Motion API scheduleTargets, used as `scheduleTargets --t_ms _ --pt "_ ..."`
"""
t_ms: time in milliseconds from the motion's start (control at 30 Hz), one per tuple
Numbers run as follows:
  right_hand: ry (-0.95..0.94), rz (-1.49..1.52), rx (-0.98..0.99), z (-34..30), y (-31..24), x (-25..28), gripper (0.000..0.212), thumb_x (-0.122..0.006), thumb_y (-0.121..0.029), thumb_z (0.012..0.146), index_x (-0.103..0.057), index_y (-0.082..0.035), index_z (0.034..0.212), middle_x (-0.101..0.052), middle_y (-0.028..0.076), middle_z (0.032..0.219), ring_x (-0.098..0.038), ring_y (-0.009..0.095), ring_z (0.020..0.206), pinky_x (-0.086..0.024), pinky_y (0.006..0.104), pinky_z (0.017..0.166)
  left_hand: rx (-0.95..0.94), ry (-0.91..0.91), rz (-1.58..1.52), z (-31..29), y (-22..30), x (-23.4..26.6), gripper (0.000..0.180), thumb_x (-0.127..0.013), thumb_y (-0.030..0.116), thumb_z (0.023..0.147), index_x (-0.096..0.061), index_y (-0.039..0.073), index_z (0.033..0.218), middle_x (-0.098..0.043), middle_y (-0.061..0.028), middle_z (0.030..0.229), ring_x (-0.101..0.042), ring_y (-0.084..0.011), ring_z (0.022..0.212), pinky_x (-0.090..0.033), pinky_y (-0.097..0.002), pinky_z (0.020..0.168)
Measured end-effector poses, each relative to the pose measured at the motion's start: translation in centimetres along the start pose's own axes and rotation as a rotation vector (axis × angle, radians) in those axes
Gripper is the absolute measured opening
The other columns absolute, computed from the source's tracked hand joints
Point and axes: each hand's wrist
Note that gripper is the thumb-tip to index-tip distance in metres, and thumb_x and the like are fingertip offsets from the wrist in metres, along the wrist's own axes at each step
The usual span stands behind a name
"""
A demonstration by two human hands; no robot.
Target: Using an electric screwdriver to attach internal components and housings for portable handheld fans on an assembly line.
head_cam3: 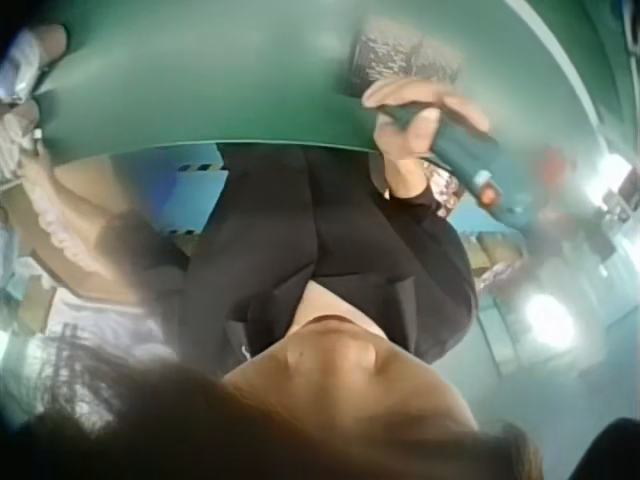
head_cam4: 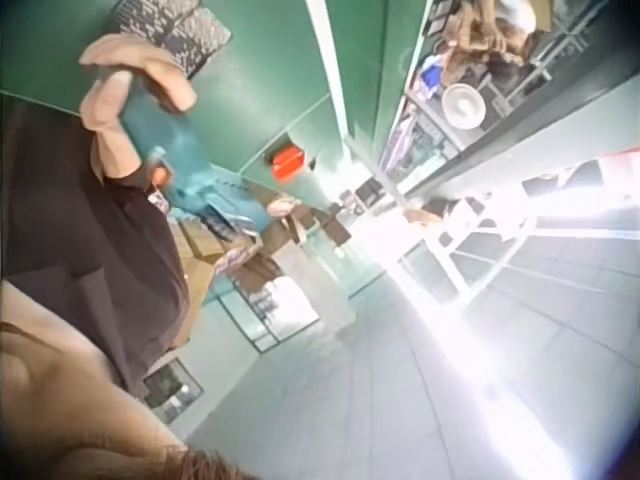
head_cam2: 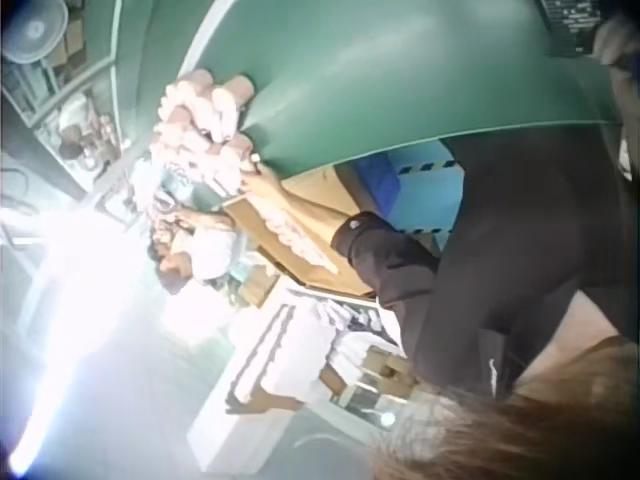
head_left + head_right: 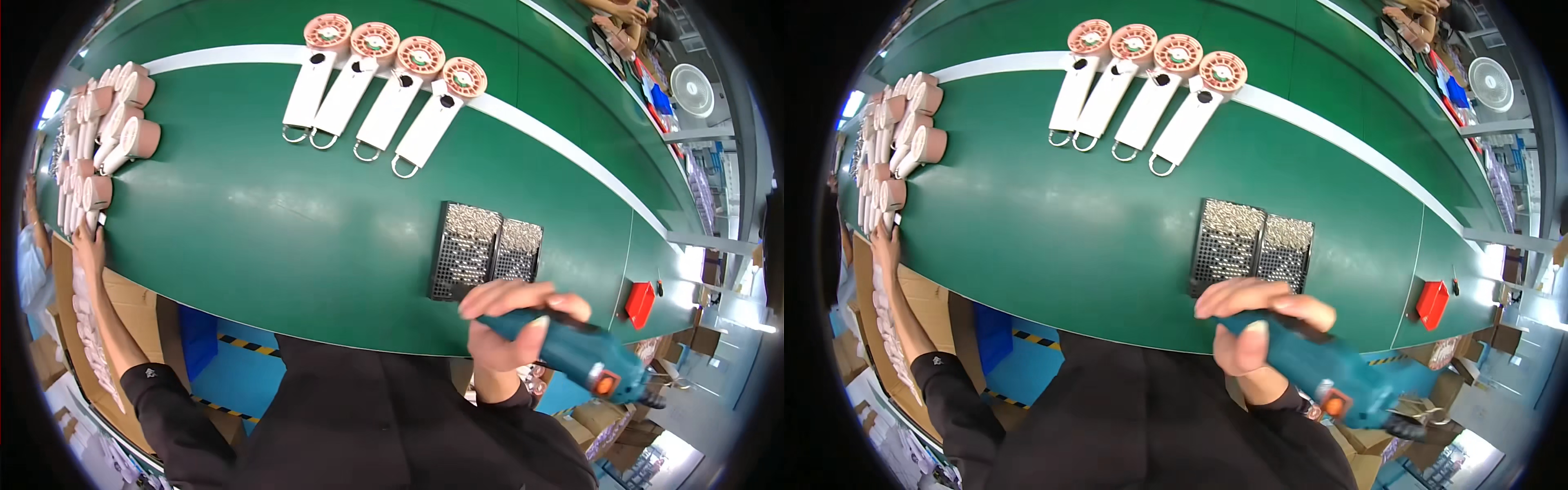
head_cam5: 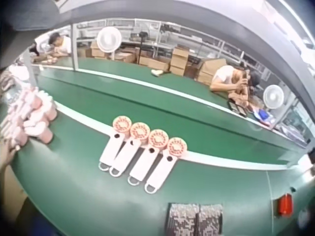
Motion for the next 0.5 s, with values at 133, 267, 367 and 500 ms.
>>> scheduleTargets --t_ms 133,267,367,500 --pt "0.125 -0.183 -0.047 2.4 -0.9 2.4 0.027 -0.053 -0.008 0.091 -0.032 -0.005 0.109 -0.052 0.015 0.066 -0.052 0.023 0.044 -0.051 0.0377 0.042 -0.061 -0.082 -0.030 -0.6 1.6 0.2 0.047 -0.064 0.029 0.087 -0.048 0.011 0.128 -0.056 -0.0236 0.106 -0.057 -0.0354 0.099 -0.045 -0.0416 0.085" --pt "0.272 -0.218 -0.078 2.5 0.1 3.7 0.026 -0.052 -0.004 0.087 -0.036 -0.002 0.107 -0.051 0.014 0.059 -0.047 0.020 0.037 -0.047 0.0338 0.036 0.330 -0.436 -0.588 -4.1 13.2 7.6 0.051 -0.064 0.042 0.088 -0.053 -0.004 0.107 -0.055 -0.0059 0.083 -0.049 -0.0144 0.075 -0.042 -0.0293 0.071" --pt "0.258 -0.196 -0.073 2.5 1.0 3.3 0.027 -0.053 -0.004 0.087 -0.036 -0.002 0.108 -0.051 0.013 0.058 -0.048 0.020 0.037 -0.048 0.0338 0.036 0.409 -0.483 -0.818 -8.2 18.3 13.1 0.048 -0.064 0.041 0.089 -0.057 0.001 0.113 -0.056 -0.0032 0.086 -0.050 -0.0121 0.076 -0.041 -0.0274 0.069" --pt "0.181 -0.190 -0.087 2.2 2.2 2.4 0.027 -0.054 -0.004 0.087 -0.036 -0.002 0.106 -0.051 0.013 0.060 -0.050 0.020 0.038 -0.049 0.0340 0.037 0.544 -0.576 -1.138 -11.7 28.2 18.7 0.033 -0.066 0.027 0.090 -0.053 0.005 0.111 -0.056 -0.0010 0.079 -0.054 -0.0059 0.056 -0.043 -0.0199 0.048"
Point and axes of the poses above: each hand's wrist, its own z-axis towards the middle knuckle, its own x-axis out of the back of the hand, y = z × x
